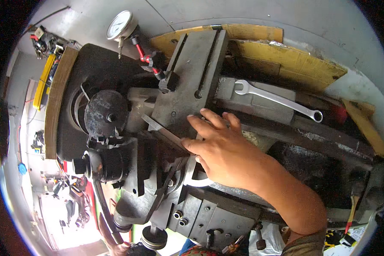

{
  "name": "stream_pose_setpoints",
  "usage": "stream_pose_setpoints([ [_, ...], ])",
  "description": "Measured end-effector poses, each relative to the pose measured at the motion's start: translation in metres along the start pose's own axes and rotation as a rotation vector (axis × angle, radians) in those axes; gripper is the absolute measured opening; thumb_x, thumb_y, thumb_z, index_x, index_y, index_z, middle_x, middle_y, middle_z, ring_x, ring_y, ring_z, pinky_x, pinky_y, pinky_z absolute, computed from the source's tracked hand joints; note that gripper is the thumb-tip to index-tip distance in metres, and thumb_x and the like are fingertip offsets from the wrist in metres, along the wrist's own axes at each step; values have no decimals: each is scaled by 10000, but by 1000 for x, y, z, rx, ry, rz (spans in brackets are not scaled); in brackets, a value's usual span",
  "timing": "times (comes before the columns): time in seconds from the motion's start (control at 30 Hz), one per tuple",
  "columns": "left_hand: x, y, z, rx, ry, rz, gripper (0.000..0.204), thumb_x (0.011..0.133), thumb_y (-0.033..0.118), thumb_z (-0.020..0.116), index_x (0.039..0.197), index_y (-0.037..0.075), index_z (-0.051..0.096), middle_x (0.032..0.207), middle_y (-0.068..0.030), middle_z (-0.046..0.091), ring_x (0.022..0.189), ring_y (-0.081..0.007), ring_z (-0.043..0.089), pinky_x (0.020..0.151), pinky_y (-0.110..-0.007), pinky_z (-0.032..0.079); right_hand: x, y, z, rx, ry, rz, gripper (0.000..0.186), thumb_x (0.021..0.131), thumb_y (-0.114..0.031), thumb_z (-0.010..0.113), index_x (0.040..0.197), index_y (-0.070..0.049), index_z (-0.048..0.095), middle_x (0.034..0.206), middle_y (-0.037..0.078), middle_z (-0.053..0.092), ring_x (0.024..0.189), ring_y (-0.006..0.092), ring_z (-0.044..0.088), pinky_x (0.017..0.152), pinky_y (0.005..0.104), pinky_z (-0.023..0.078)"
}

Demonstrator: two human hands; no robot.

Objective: Using a lathe to measure and adjust a mechanical component in a workshop.

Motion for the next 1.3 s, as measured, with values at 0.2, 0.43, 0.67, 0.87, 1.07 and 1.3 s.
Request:
stream_pose_setpoints([
  [0.2,10,23,15,143,-176,-68,1001,850,548,850,1528,-52,421,1456,-204,544,1340,-301,538,1078,-443,484,-21,1,-41,-7,117,49,545,904,-149,741,1431,-110,611,1578,195,441,1490,394,367,1194,569,287],
  [0.43,23,14,27,254,-110,-178,1022,720,559,922,1414,-41,473,1166,-164,663,1076,-273,645,953,-416,511,-67,54,-99,-221,435,393,331,879,-96,751,1204,-73,696,1263,149,638,1254,368,568,1092,473,424],
  [0.67,20,24,29,165,-338,-418,1021,824,490,869,1561,17,342,1407,-266,562,1271,-379,584,1068,-488,483,-97,111,-94,-337,254,547,476,850,-130,784,1268,-73,562,1252,162,565,1235,414,528,1065,502,416],
  [0.87,30,57,37,167,-363,-560,861,930,380,779,1592,84,316,1381,-302,607,1267,-409,618,1048,-506,505,-109,137,-92,-186,271,639,408,898,-117,740,1257,-66,551,1203,167,602,1173,401,587,1031,480,455],
  [1.07,31,52,33,474,-446,-429,798,944,191,767,1572,62,291,1128,-235,705,1036,-348,719,849,-474,595,-113,150,-93,-95,294,703,384,936,-114,711,1274,-42,544,1162,205,656,1107,374,648,995,458,497],
  [1.3,11,45,25,379,-401,-393,806,942,190,771,1570,51,286,1128,-229,701,1030,-341,717,844,-471,597,-116,155,-93,-46,282,778,387,941,-118,724,1270,-30,540,1150,219,673,1093,374,665,990,453,505],
])
Point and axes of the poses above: each hand's wrist, its own x-axis towards the middle knuckle, its own z-axis out of the palm, y = z × x, the point moved 8 cm from there along x, towards the middle knuckle
